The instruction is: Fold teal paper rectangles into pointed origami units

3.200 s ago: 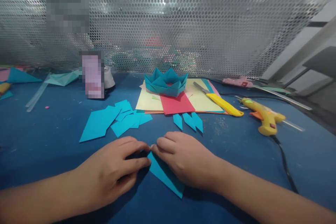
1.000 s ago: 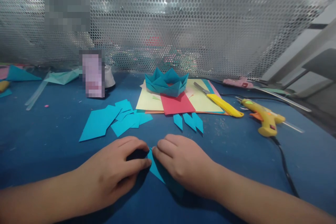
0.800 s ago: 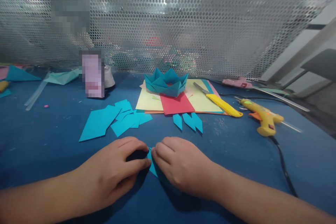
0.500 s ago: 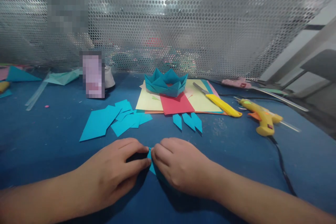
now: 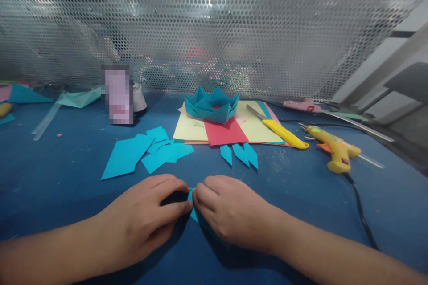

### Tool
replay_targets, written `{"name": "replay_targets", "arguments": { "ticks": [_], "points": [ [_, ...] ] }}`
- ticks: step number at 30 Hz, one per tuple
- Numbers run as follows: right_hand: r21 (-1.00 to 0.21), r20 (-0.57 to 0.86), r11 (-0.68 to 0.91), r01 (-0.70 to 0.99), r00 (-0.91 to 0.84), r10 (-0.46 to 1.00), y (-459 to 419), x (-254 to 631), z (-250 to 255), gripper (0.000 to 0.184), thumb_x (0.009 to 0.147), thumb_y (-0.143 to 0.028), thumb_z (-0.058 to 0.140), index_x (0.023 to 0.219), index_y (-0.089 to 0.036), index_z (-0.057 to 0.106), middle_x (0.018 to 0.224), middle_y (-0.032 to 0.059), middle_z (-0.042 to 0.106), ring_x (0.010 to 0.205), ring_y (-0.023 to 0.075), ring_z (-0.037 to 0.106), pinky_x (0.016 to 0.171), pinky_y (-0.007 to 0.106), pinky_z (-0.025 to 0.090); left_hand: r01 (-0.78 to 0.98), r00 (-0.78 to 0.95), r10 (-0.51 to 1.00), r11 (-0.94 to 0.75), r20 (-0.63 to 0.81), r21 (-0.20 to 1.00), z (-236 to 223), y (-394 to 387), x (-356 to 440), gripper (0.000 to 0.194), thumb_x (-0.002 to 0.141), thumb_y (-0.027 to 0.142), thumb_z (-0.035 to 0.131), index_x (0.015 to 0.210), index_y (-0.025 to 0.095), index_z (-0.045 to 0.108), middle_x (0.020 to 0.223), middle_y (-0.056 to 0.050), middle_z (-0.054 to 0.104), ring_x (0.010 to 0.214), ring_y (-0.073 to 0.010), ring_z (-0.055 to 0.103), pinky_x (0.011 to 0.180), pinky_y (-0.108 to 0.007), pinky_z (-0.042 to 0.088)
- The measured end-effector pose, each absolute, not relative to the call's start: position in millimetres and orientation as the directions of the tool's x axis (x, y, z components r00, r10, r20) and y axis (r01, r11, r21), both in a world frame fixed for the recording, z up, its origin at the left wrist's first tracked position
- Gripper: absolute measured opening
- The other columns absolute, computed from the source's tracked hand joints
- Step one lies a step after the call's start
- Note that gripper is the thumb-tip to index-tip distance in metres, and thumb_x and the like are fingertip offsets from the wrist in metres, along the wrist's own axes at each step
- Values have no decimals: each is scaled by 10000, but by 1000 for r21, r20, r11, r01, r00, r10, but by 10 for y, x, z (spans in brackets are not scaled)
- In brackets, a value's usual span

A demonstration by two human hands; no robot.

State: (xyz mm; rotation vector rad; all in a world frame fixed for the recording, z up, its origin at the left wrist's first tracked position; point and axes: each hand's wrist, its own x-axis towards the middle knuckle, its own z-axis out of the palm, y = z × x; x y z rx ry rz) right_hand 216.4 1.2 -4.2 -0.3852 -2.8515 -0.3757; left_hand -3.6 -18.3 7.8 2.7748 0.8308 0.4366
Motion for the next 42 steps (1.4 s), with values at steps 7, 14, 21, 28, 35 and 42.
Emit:
{"name": "replay_targets", "arguments": {
  "ticks": [7,14,21,28,35,42],
  "points": [
    [237,245,929,284,-943,226,17,2180,-83,368,899,-30,321,861,-107,679,727,78,568,651,187,461,557,327,407,475,806,543,-831,238,289,74,-168,-30,262,819,57,449,988,134,634,995,-128,592,952,-260,547,797,-419,507],
    [220,268,933,284,-937,222,10,2172,-64,370,905,-34,321,830,-105,676,722,75,561,638,187,459,550,329,403,476,807,543,-830,231,290,61,-171,-35,265,824,53,443,988,118,641,1007,-143,605,963,-271,556,801,-437,513],
    [220,245,937,273,-945,218,14,2185,-70,357,897,-25,319,854,-112,662,755,85,572,648,186,467,564,335,408,471,805,540,-834,247,287,60,-186,-39,265,820,55,431,976,116,636,968,-143,615,891,-258,582,738,-415,538],
    [232,276,934,271,-939,204,23,2184,-91,366,889,-22,327,825,-116,675,752,79,577,660,188,476,574,326,415,478,800,554,-820,228,316,46,-188,-35,291,826,54,424,1013,111,641,1023,-149,607,929,-267,578,768,-434,533],
    [243,270,930,276,-940,209,16,2173,-56,373,883,-13,326,820,-114,679,740,77,580,622,180,451,551,319,405,508,802,565,-816,194,277,88,-193,-31,277,819,57,421,999,130,619,1027,-139,604,949,-262,569,784,-428,528],
    [243,262,930,276,-942,211,21,2170,-37,376,886,-11,317,866,-89,684,723,72,572,604,180,432,531,318,400,497,831,538,-833,144,246,130,-183,-51,299,818,49,414,1058,124,576,1038,-143,587,965,-263,549,797,-420,518]
  ]
}}
